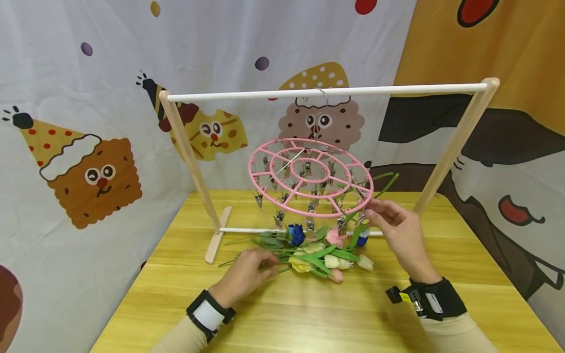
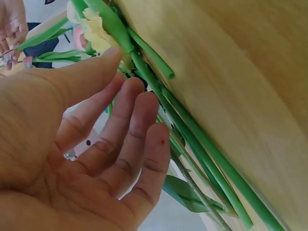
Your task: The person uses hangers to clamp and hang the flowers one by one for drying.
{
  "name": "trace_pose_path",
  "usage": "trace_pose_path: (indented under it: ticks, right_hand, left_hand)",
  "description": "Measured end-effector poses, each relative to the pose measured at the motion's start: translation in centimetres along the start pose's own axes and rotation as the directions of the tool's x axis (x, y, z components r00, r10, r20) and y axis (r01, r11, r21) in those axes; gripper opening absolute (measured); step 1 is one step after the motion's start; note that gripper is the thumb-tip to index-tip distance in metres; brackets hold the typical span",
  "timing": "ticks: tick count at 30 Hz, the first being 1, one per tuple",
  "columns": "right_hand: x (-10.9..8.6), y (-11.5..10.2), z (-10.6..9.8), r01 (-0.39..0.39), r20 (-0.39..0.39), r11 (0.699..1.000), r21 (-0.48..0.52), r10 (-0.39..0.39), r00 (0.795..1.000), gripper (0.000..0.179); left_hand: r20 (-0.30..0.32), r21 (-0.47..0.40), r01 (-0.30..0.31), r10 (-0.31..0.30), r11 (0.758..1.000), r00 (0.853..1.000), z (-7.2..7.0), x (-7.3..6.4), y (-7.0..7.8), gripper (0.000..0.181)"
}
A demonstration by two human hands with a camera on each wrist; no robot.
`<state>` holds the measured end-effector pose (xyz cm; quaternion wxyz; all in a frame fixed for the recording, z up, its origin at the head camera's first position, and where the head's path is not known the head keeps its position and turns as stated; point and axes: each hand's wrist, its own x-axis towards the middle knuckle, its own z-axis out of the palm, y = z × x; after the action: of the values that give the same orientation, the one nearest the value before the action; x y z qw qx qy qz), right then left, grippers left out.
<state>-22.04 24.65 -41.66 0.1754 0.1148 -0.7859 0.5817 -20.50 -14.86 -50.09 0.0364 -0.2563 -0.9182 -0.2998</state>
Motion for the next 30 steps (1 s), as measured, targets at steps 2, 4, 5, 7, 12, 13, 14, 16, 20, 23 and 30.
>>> trace_pose_path:
  ticks: [2, 4, 5, 7, 12, 13, 14, 16, 20, 23, 30]
  right_hand:
    - [0.1, 0.1, -0.2, -0.007, 0.001, 1.000, 0.007, 0.007, 1.000, 0.034]
    - [0.3, 0.1, -0.3, -0.015, 0.003, 1.000, 0.013, 0.015, 1.000, 0.035]
    - [0.3, 0.2, -0.4, -0.018, 0.003, 1.000, 0.015, 0.018, 1.000, 0.035]
    - [0.5, 0.3, -0.5, -0.022, 0.004, 1.000, 0.015, 0.022, 1.000, 0.035]
    - [0.8, 0.6, -0.8, -0.021, 0.007, 1.000, 0.012, 0.021, 1.000, 0.037]
    - [0.9, 0.6, -0.8, -0.022, 0.009, 1.000, 0.014, 0.021, 1.000, 0.037]
    - [0.9, 0.7, -0.8, -0.021, 0.010, 1.000, 0.013, 0.021, 1.000, 0.037]
    - [1.0, 0.7, -0.9, -0.023, 0.011, 1.000, 0.014, 0.023, 1.000, 0.038]
    - [1.3, 0.8, -1.1, -0.032, 0.007, 0.999, 0.014, 0.032, 0.999, 0.037]
    - [1.4, 0.9, -1.2, -0.045, 0.001, 0.998, 0.035, 0.045, 0.999, 0.037]
    - [1.6, 1.2, -1.6, -0.013, 0.025, 0.997, 0.076, 0.011, 1.000, 0.039]
  left_hand:
    - [0.014, 0.018, 0.008, -0.008, 1.000, 1.000, 0.0, 0.0, -0.2, 0.018]
    - [0.032, 0.026, 0.017, -0.017, 1.000, 0.999, 0.1, -0.1, -0.3, 0.017]
    - [0.043, 0.029, 0.020, -0.021, 0.999, 0.999, 0.1, -0.1, -0.3, 0.017]
    - [0.062, 0.037, 0.025, -0.028, 0.999, 0.998, 0.2, -0.2, -0.4, 0.015]
    - [0.076, 0.065, 0.012, -0.017, 0.998, 0.997, 0.5, -0.5, -0.7, 0.012]
    - [0.071, 0.069, 0.007, -0.012, 0.998, 0.997, 0.6, -0.5, -0.7, 0.012]
    - [0.066, 0.074, 0.003, -0.008, 0.997, 0.998, 0.6, -0.5, -0.8, 0.012]
    - [0.056, 0.082, -0.008, 0.003, 0.997, 0.998, 0.7, -0.4, -0.8, 0.012]
    - [0.051, 0.099, -0.025, 0.020, 0.995, 0.998, 0.7, -0.3, -0.8, 0.012]
    - [0.056, 0.104, -0.035, 0.029, 0.994, 0.998, 0.6, -0.2, -0.7, 0.012]
    - [0.049, 0.114, -0.038, 0.033, 0.993, 0.998, 0.6, -0.1, -0.5, 0.010]
